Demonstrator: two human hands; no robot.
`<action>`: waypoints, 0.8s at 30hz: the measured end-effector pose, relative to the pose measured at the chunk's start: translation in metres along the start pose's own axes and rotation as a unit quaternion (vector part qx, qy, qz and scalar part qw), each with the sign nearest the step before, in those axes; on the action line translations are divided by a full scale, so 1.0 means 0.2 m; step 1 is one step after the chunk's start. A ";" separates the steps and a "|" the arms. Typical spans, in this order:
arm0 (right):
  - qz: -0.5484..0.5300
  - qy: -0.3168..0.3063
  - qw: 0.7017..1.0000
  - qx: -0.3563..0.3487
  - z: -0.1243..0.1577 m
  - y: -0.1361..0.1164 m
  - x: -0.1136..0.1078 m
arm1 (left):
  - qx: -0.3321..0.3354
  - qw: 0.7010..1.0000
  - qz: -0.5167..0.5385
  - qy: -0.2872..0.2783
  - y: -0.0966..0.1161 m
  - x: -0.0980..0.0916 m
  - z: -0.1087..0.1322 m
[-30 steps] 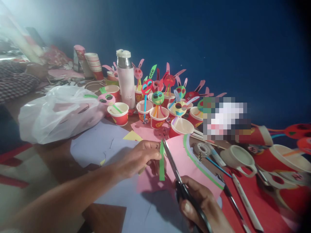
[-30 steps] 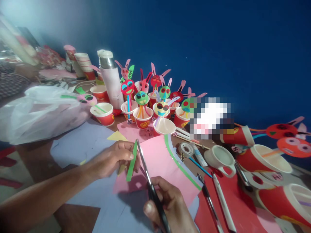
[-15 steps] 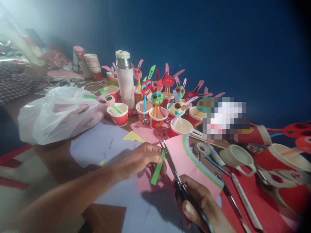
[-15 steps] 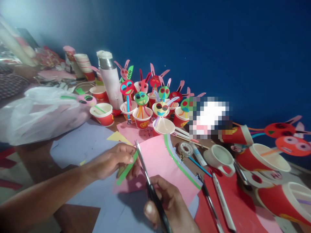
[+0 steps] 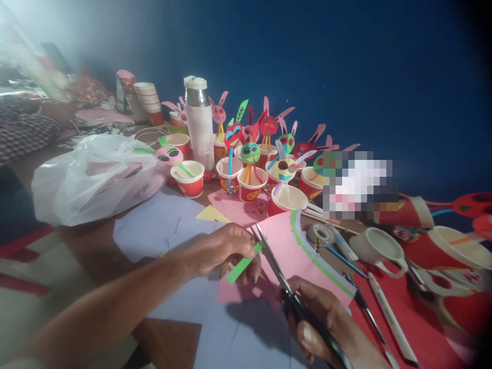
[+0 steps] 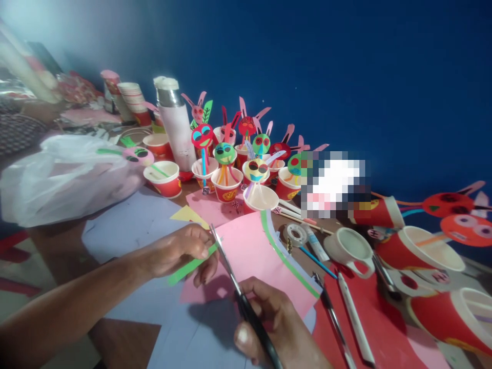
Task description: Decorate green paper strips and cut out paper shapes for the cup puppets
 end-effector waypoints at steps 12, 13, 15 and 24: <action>-0.007 0.030 0.998 0.046 0.00 -0.02 -0.02 | -0.043 0.999 -0.017 0.025 0.01 0.00 0.01; -0.014 0.035 0.998 0.049 0.00 -0.02 -0.02 | -0.047 0.998 -0.016 0.025 0.01 0.00 0.01; -0.021 0.042 0.998 0.052 0.00 -0.02 -0.02 | -0.053 0.998 -0.014 0.025 0.02 0.01 0.01; -0.023 0.040 0.997 0.065 -0.02 0.00 -0.03 | -0.058 0.998 0.001 0.023 0.00 -0.01 0.00</action>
Point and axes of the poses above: each hand's wrist, its own z-axis away from the middle knuckle, its own x-axis out of the palm, y = z × x, the point moved 6 cm from there along -z, towards the middle knuckle, and after that the axes turned 4 degrees about x, right-handed, at the moved point
